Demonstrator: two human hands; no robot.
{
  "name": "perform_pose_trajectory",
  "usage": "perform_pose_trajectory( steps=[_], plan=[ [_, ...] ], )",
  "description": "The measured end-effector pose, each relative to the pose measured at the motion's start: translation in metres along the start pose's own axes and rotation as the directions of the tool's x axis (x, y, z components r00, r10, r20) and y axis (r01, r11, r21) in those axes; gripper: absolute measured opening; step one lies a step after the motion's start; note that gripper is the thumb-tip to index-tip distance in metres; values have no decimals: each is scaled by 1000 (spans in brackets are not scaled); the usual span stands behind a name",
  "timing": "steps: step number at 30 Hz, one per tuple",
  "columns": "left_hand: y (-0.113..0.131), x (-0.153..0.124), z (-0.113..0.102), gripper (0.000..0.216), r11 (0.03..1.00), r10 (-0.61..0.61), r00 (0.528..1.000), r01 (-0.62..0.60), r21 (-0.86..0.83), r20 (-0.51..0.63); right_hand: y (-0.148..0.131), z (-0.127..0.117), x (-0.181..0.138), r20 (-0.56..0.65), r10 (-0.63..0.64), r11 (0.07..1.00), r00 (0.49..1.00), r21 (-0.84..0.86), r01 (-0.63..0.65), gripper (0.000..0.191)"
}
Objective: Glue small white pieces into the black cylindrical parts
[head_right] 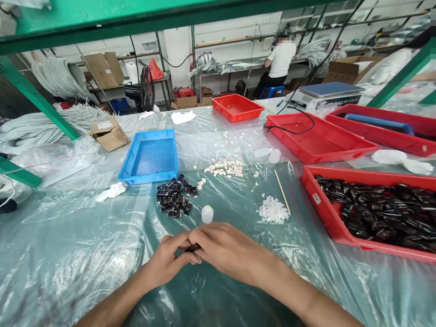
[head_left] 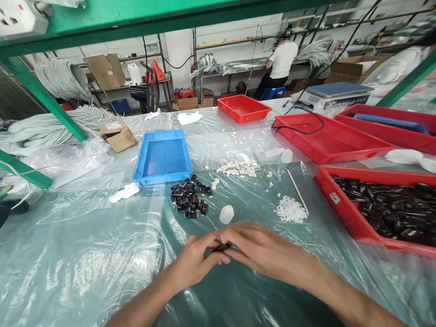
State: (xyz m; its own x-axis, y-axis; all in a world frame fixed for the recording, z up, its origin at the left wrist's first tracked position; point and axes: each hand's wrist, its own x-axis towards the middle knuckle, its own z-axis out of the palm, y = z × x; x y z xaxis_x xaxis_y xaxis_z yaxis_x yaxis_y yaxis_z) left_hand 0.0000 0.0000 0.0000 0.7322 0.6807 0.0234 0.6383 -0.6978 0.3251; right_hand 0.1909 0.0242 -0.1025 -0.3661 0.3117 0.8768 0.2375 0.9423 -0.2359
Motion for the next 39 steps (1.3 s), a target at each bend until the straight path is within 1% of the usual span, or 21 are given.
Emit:
perform_pose_trajectory(
  steps=[1, 2, 3, 5, 6, 7, 9, 11, 13, 15, 17, 19, 20, 22, 24, 25, 27, 29, 31, 34, 39],
  plan=[
    [-3, 0, -2, 33, 998, -15, 1000, 14, -54, -16, 9, -3, -1, 4, 29, 998, 1000, 61, -29, 12],
    [-6, 1, -3, 38, 994, -28, 999, 24, -108, -34, 20, -5, -4, -19, 84, 987, 996, 135, -81, 16],
    [-9, 1, -5, 38, 988, -51, 997, 41, -148, -65, 33, -7, -9, -64, 160, 971, 985, 188, -145, 20],
    [-12, 2, -6, 24, 983, -107, 983, 82, -165, -148, 59, -6, -18, -162, 319, 934, 934, 222, -281, 27],
    [-12, 3, -7, 17, 983, -127, 975, 101, -151, -180, 71, -3, -22, -153, 376, 915, 914, 217, -340, 33],
    [-12, 4, -7, 15, 985, -135, 969, 108, -134, -206, 82, 2, -24, -118, 416, 897, 902, 219, -385, 41],
    [-12, 5, -7, 20, 991, -111, 965, 90, -99, -237, 94, 19, -23, 3, 452, 858, 892, 273, -436, 58],
    [-12, 7, -8, 27, 993, -103, 964, 87, -75, -244, 96, 38, -17, 29, 466, 813, 884, 379, -442, 57],
    [-14, 8, -8, 29, 995, -100, 966, 100, -11, -239, 91, 50, -11, 7, 487, 765, 873, 480, -430, 46],
    [-17, 9, -9, 30, 989, -43, 969, 76, 127, -244, 84, 52, -11, -31, 479, 745, 877, 543, -387, 41],
    [-20, 10, -10, 30, 965, 62, 959, 13, 260, -277, 77, 43, -15, -105, 449, 785, 887, 521, -336, 48],
    [-22, 10, -12, 32, 943, 132, 936, -17, 333, -327, 70, 29, -22, -188, 413, 848, 891, 436, -301, 59],
    [-23, 11, -13, 34, 937, 168, 920, -37, 348, -354, 67, 22, -25, -225, 384, 878, 895, 390, -279, 60],
    [-23, 10, -15, 37, 933, 202, 899, -57, 355, -389, 60, 11, -29, -289, 301, 925, 909, 318, -206, 54],
    [-21, 10, -17, 40, 936, 210, 891, -65, 346, -402, 54, 5, -31, -360, 198, 958, 912, 268, -103, 50],
    [-20, 10, -17, 41, 939, 201, 894, -60, 337, -401, 52, 4, -30, -398, 161, 964, 903, 259, -58, 52],
    [-19, 10, -17, 42, 946, 168, 904, -36, 321, -394, 48, 4, -30, -479, 118, 969, 870, 247, 4, 55],
    [-19, 10, -17, 43, 946, 167, 910, -39, 322, -380, 45, 7, -29, -536, 96, 974, 839, 225, 33, 54],
    [-20, 11, -16, 41, 939, 203, 908, -75, 335, -367, 44, 10, -29, -541, 100, 976, 835, 217, 23, 54],
    [-22, 13, -15, 37, 929, 246, 902, -114, 352, -356, 43, 14, -29, -513, 119, 975, 850, 224, -1, 55],
    [-25, 17, -16, 38, 901, 353, 857, -204, 383, -374, 39, 13, -26, -517, 91, 977, 851, 213, 24, 48]
  ],
)
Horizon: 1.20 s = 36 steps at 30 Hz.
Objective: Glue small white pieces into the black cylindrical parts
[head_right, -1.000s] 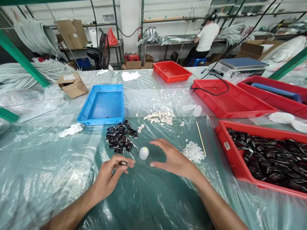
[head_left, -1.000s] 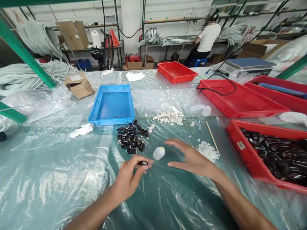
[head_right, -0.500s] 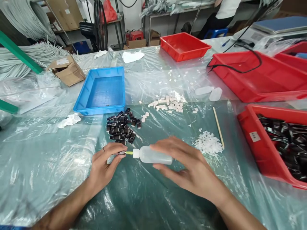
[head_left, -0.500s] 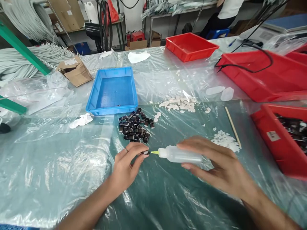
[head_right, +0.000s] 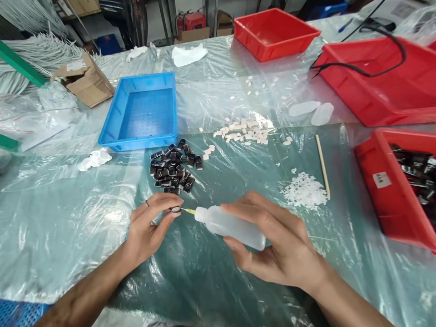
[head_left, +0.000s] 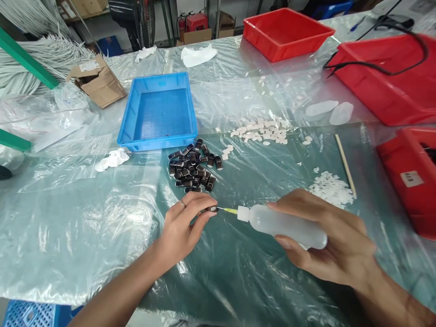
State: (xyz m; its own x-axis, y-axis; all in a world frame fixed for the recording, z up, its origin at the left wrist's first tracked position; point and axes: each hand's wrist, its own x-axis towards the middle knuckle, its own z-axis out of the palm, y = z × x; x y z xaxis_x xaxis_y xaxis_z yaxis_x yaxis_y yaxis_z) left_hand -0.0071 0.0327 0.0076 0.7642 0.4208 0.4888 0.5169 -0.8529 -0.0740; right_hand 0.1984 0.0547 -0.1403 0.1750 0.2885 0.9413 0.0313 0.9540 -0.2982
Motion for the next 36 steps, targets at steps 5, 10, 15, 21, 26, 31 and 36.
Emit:
perform_pose_trajectory(
  steps=[5, 10, 15, 21, 26, 31, 36],
  plan=[
    [0, 0, 0, 40, 1000, 12, 999, -12, -1, 35, -4, -1, 2, 21, 1, 1000, 1000, -9, -1, 44],
    [-1, -2, 0, 36, 1000, 24, 998, -23, -6, 50, -3, -2, -1, 21, 11, 1000, 1000, 16, -12, 50],
    [-2, -2, 0, 34, 999, 36, 998, -36, -8, 57, -2, -4, -4, 33, 27, 999, 999, 29, -28, 53],
    [0, -2, -2, 40, 1000, -1, 996, 2, -14, 93, -6, -6, -2, 41, 9, 999, 999, -33, -8, 44],
    [2, -5, -1, 39, 1000, 0, 996, 1, -12, 94, -9, -8, 3, 24, -31, 982, 999, -185, 35, 32],
    [1, -5, -1, 40, 1000, -2, 994, 4, -22, 111, -10, -7, 2, 7, -46, 970, 999, -238, 46, 29],
    [0, -3, -2, 41, 1000, 1, 995, 1, -19, 101, -12, -7, -2, 16, -23, 968, 1000, -250, 26, 30]
  ],
)
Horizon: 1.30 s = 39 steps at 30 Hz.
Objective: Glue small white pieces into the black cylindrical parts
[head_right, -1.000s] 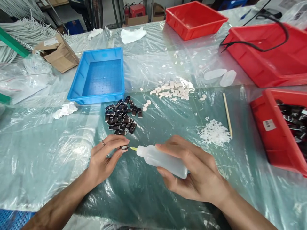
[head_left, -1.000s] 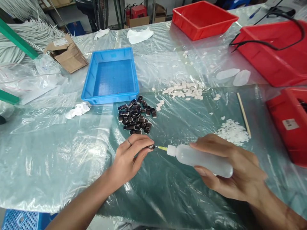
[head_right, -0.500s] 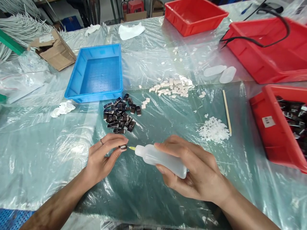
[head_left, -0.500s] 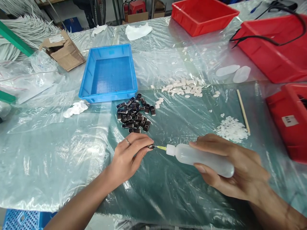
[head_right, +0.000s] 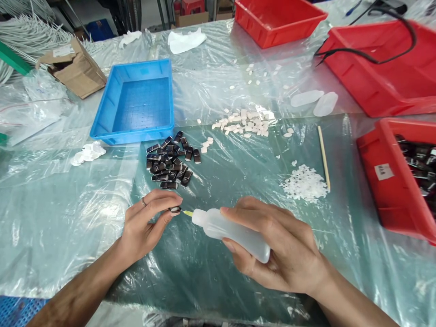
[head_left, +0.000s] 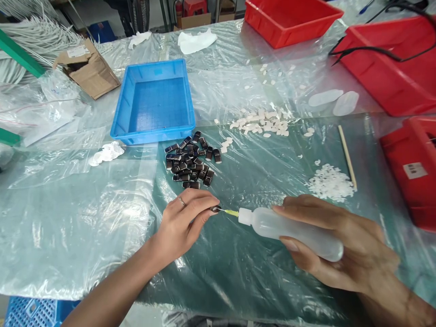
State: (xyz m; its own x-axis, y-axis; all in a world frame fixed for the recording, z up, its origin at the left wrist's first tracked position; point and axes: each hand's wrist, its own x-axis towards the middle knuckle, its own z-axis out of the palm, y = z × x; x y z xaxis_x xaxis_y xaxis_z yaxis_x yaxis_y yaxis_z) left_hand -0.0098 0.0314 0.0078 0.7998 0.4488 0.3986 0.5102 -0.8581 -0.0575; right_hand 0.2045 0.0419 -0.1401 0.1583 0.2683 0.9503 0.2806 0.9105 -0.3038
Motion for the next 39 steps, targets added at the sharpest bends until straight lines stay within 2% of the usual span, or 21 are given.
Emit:
perform_pose_trajectory(
  steps=[7, 12, 14, 24, 30, 34, 39],
  plan=[
    [1, 1, 0, 36, 1000, 7, 1000, -7, 11, -1, 1, -1, 0, -1, 8, 1000, 1000, -14, -8, 30],
    [3, 0, -1, 40, 1000, -6, 999, 6, 5, 37, -1, 1, 3, -21, -13, 997, 1000, 70, 14, 63],
    [3, 0, -1, 39, 1000, -1, 999, 1, -4, 32, -1, 2, 3, -25, -10, 997, 1000, 72, 12, 67],
    [4, 3, 0, 37, 999, 40, 999, -40, -9, 14, 1, 1, -2, -1, 0, 996, 1000, 88, 0, 64],
    [5, 4, -1, 34, 1000, 29, 999, -29, 4, 21, 0, -1, -2, 21, 5, 997, 1000, 81, -7, 53],
    [6, 5, -2, 37, 1000, 17, 1000, -17, -6, 26, 0, -1, 1, 18, -10, 997, 1000, 77, 8, 60],
    [5, 6, -2, 48, 1000, 25, 999, -25, -10, 22, -1, -2, 2, -2, -20, 998, 1000, 55, 21, 60]
  ],
)
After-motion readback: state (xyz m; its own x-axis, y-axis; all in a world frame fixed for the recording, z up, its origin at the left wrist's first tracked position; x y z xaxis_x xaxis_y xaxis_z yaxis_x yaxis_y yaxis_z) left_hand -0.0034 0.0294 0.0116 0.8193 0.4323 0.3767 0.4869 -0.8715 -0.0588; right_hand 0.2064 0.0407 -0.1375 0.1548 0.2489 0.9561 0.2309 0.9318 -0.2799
